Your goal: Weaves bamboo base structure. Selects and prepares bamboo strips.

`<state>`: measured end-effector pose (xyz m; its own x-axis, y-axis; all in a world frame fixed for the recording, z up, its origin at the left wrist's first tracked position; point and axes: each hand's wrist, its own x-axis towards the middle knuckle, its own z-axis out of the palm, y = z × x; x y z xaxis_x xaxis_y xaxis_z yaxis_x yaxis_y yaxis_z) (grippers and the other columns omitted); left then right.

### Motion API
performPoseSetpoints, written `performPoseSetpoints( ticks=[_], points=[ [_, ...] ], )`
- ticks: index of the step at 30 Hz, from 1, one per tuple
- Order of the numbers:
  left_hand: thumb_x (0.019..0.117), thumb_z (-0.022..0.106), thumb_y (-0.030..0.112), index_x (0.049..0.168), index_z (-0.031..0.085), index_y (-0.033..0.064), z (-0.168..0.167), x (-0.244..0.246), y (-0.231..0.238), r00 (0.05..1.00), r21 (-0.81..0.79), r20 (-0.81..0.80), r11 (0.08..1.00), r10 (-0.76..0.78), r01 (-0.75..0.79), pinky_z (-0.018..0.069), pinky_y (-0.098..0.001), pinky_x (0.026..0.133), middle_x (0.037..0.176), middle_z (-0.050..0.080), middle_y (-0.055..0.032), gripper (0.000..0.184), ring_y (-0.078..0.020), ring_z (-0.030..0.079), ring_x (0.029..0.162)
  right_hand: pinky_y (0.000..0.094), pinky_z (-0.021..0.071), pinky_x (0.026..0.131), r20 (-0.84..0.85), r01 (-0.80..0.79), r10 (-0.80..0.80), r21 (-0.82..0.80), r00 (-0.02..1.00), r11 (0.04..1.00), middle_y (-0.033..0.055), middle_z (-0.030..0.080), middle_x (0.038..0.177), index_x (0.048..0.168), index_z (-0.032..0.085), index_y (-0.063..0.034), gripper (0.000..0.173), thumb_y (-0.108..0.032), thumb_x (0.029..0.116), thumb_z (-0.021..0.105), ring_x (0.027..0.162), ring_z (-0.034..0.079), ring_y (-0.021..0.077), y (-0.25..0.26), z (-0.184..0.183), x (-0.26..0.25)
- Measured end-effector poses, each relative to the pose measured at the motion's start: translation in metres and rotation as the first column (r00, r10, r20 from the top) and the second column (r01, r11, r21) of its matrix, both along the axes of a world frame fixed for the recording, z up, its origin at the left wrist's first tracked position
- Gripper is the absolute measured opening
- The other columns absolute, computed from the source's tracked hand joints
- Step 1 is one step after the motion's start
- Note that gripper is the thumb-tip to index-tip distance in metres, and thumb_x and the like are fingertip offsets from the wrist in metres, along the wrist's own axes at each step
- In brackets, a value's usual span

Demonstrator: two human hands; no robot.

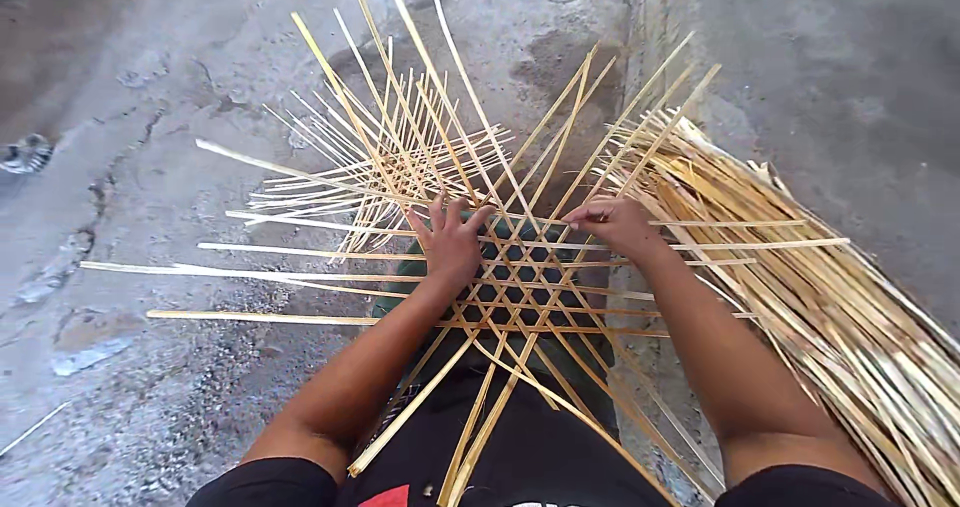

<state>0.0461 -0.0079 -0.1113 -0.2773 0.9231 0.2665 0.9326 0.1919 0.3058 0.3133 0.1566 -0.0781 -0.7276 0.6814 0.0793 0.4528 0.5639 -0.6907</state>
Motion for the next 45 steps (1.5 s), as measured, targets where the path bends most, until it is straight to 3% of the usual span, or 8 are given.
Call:
performPoseSetpoints(
  ticks=[3, 8, 12, 20, 35, 38, 40, 45],
  points=[
    [0.0940, 0.063, 0.009, 0.133, 0.063, 0.0477, 0.000, 0.001, -0.001, 1.000, -0.002, -0.004, 1.000, 0.005, -0.005, 0.0079, -0.0873, 0.107, 0.142, 0.059, -0.0071, 0.055, -0.0473, 0.032, 0.147, 0.0400, 0.0575, 0.090, 0.048, 0.012, -0.014, 0.030, 0.999, 0.999, 0.0041, 0.074, 0.106, 0.106, 0.079, -0.0143, 0.013, -0.015, 0.0978, 0.069, 0.097, 0.070, 0.0158, -0.006, 0.002, -0.001],
    [0.0967, 0.058, 0.008, 0.135, 0.061, 0.0507, 0.000, 0.004, -0.003, 0.998, -0.021, -0.062, 0.999, 0.033, -0.034, 0.0092, -0.0864, 0.107, 0.141, 0.059, -0.0056, 0.057, -0.0445, 0.035, 0.147, 0.0637, 0.0483, 0.094, 0.133, 0.070, -0.150, 0.476, 0.980, 0.876, 0.0128, 0.068, 0.123, 0.114, 0.076, -0.0187, 0.026, -0.011, 0.0916, 0.067, 0.120, 0.061, 0.0383, -0.043, 0.002, -0.031],
    [0.0968, 0.056, 0.007, 0.134, 0.060, 0.0520, 0.001, 0.006, -0.006, 0.996, -0.037, -0.066, 0.998, 0.055, -0.057, 0.0085, -0.0863, 0.108, 0.142, 0.059, -0.0039, 0.059, -0.0435, 0.034, 0.148, 0.0554, 0.0496, 0.100, 0.109, 0.070, -0.145, 0.512, 0.983, 0.856, 0.0144, 0.065, 0.130, 0.130, 0.070, -0.0171, 0.034, -0.021, 0.0977, 0.062, 0.125, 0.059, 0.0366, -0.087, -0.016, -0.066],
    [0.0973, 0.058, 0.011, 0.134, 0.062, 0.0503, -0.003, 0.007, -0.033, 0.992, -0.021, -0.105, 0.997, 0.075, -0.077, 0.0073, -0.0867, 0.108, 0.141, 0.060, -0.0033, 0.054, -0.0440, 0.034, 0.147, 0.0511, 0.0491, 0.104, 0.038, 0.133, -0.169, 0.465, 0.985, 0.875, 0.0146, 0.064, 0.131, 0.139, 0.065, -0.0208, 0.040, -0.030, 0.0996, 0.061, 0.127, 0.057, 0.0357, -0.112, -0.043, -0.072],
    [0.0971, 0.056, 0.011, 0.127, 0.069, 0.0472, -0.002, 0.005, -0.034, 0.993, 0.005, -0.104, 0.999, 0.049, -0.048, 0.0119, -0.0801, 0.111, 0.130, 0.065, -0.0030, 0.049, -0.0394, 0.043, 0.141, 0.0484, 0.0503, 0.102, -0.012, 0.171, -0.187, 0.465, 0.982, 0.869, 0.0123, 0.066, 0.124, 0.128, 0.072, -0.0200, 0.033, -0.033, 0.1011, 0.059, 0.123, 0.059, 0.0330, -0.112, -0.049, -0.071],
    [0.1020, 0.054, 0.031, 0.127, 0.070, 0.0350, 0.012, 0.003, -0.026, 0.996, -0.034, -0.087, 0.999, 0.007, -0.010, 0.0242, -0.0728, 0.109, 0.136, 0.061, -0.0043, 0.029, -0.0381, 0.044, 0.138, 0.0480, 0.0529, 0.099, -0.077, 0.207, -0.192, 0.413, 0.978, 0.887, 0.0123, 0.070, 0.117, 0.129, 0.071, -0.0184, 0.030, -0.024, 0.1048, 0.054, 0.117, 0.063, 0.0320, -0.106, -0.046, -0.073],
    [0.1026, 0.055, 0.047, 0.130, 0.068, 0.0227, 0.026, 0.005, -0.017, 0.999, -0.056, -0.044, 0.998, -0.031, 0.028, 0.0341, -0.0665, 0.103, 0.140, 0.058, -0.0082, 0.039, -0.0383, 0.047, 0.134, 0.0498, 0.0537, 0.098, -0.079, 0.220, -0.205, 0.361, 0.976, 0.906, 0.0149, 0.071, 0.113, 0.133, 0.068, -0.0152, 0.033, -0.013, 0.1045, 0.053, 0.112, 0.066, 0.0348, -0.099, -0.040, -0.074],
    [0.0968, 0.069, 0.022, 0.107, 0.075, 0.0144, 0.031, -0.009, 0.027, 0.943, 0.033, 0.274, 0.982, -0.189, 0.188, 0.0471, -0.0602, 0.090, 0.108, 0.074, -0.0050, 0.015, -0.0288, 0.066, 0.107, 0.0512, 0.0522, 0.101, 0.072, 0.204, -0.222, 0.200, 0.972, 0.958, 0.0098, 0.076, 0.108, 0.141, 0.063, -0.0138, 0.043, -0.006, 0.0982, 0.062, 0.108, 0.070, 0.0304, -0.082, -0.011, -0.079]
  ],
)
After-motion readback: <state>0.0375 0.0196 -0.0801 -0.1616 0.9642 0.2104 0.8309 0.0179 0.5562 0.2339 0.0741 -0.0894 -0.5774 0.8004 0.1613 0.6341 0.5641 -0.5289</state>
